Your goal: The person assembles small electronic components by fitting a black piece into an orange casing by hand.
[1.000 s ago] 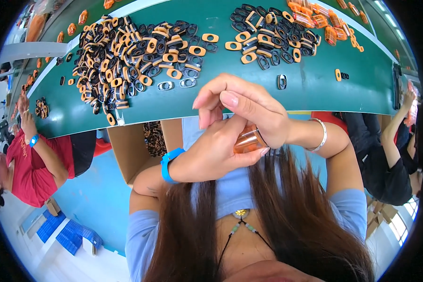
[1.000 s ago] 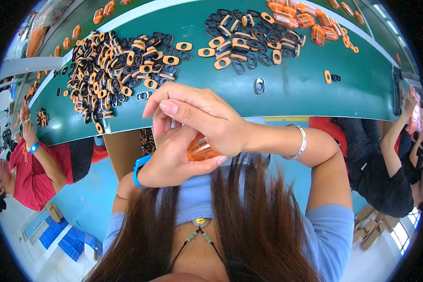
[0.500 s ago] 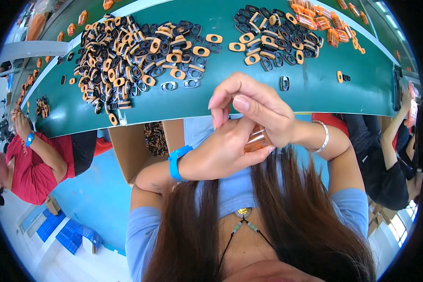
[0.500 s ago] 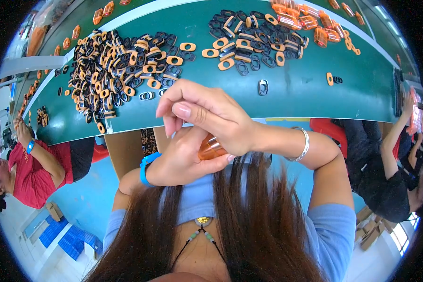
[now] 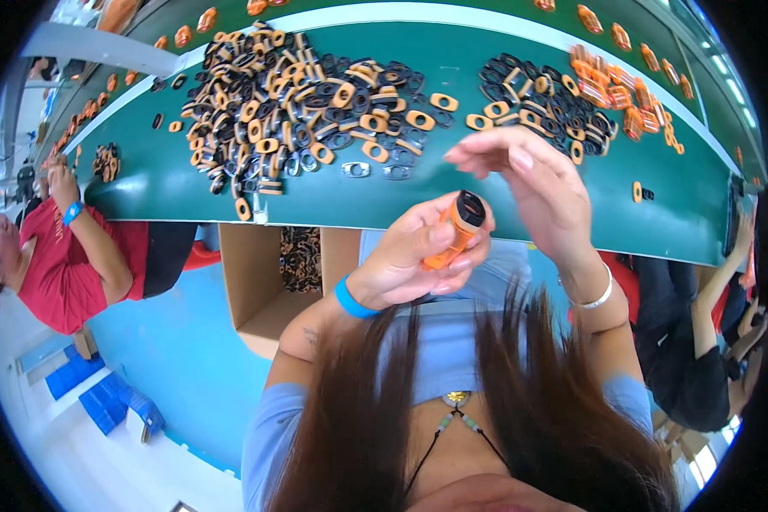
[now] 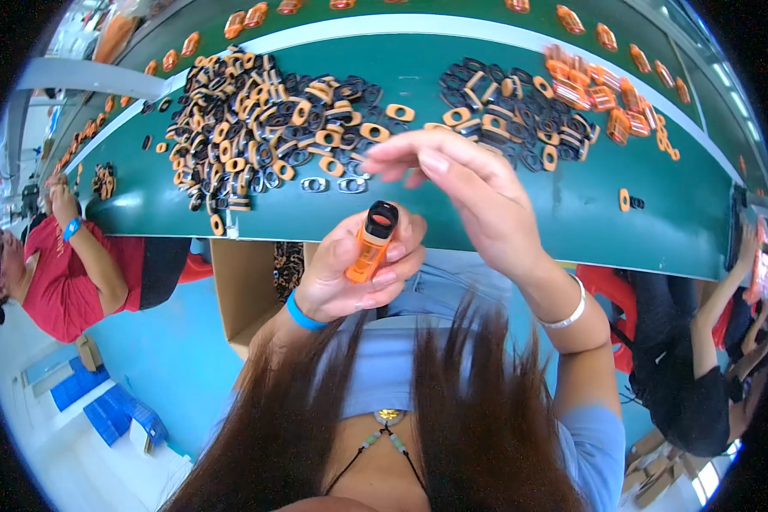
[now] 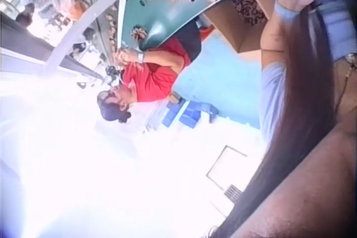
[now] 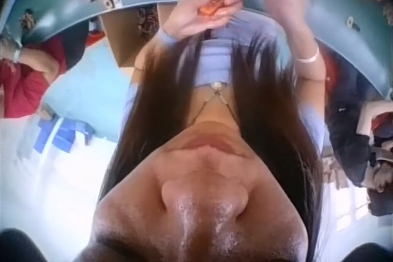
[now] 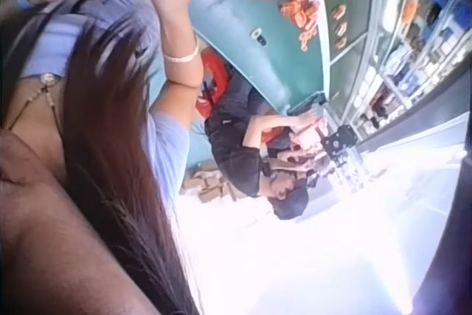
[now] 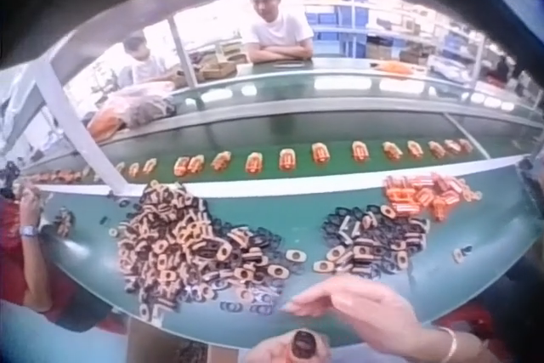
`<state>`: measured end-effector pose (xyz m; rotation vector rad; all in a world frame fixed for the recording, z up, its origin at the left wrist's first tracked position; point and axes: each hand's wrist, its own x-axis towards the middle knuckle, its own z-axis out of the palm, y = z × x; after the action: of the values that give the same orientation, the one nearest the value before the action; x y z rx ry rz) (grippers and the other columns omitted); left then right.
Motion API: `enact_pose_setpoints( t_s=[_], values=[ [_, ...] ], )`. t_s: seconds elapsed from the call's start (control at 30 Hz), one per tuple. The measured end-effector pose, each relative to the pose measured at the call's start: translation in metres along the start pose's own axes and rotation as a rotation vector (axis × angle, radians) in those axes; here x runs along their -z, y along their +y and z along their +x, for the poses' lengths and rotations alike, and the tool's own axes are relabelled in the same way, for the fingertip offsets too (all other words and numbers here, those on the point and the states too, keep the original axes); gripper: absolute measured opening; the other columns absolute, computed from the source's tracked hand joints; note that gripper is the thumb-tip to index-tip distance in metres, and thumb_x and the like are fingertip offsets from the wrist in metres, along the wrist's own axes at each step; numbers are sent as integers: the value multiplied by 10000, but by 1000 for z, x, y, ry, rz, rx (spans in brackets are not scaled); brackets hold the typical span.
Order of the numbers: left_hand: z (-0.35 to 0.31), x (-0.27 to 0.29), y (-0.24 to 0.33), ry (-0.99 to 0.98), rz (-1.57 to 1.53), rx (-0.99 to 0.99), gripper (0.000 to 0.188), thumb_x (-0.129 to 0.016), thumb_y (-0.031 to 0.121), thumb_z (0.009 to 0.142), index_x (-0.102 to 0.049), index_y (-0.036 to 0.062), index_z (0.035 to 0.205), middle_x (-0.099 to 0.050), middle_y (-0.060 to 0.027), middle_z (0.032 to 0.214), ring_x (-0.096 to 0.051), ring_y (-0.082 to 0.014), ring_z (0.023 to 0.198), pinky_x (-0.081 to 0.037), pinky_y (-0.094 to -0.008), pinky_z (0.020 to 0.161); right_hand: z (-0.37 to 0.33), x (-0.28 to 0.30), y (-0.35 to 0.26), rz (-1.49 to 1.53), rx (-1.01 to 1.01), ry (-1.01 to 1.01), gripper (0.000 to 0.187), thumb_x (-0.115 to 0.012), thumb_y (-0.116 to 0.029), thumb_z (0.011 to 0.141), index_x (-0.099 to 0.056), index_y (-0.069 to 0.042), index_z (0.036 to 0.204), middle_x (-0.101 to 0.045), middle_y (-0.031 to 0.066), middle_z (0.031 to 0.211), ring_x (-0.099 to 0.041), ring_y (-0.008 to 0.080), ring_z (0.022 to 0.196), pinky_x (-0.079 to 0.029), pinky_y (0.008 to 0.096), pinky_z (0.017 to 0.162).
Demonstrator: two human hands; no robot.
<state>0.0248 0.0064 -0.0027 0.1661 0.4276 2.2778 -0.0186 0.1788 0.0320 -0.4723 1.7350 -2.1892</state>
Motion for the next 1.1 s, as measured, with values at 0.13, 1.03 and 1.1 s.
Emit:
enact_pose_setpoints(
  t_s=[0.13,1.03,1.1],
  values=[
    [-3,-3,0,45,-37,-29,661,-638,525,801,-443,22,1183,-469,-39,821,-474,-98,675,-402,-207,450,-14,-5,-9,-143,18,-13,358,-484,-191,899,-555,50,1154,-616,181,1091,-572,223,1032,-412,329,900],
    [-28,-1,38,85,857,-431,613,-399,415,872,-552,-118,1133,-485,-209,1043,-512,-282,928,-411,-388,831,-42,15,67,-1083,151,69,382,-692,33,674,-645,-57,1042,-555,88,952,-546,254,866,-466,329,716],
    [-32,1,39,71,921,-444,605,-421,404,844,-560,-116,1122,-483,-208,1044,-505,-284,940,-400,-387,842,-41,14,66,-1066,147,67,371,-687,38,680,-646,-53,1038,-551,92,947,-544,252,860,-464,328,715]
  ],
)
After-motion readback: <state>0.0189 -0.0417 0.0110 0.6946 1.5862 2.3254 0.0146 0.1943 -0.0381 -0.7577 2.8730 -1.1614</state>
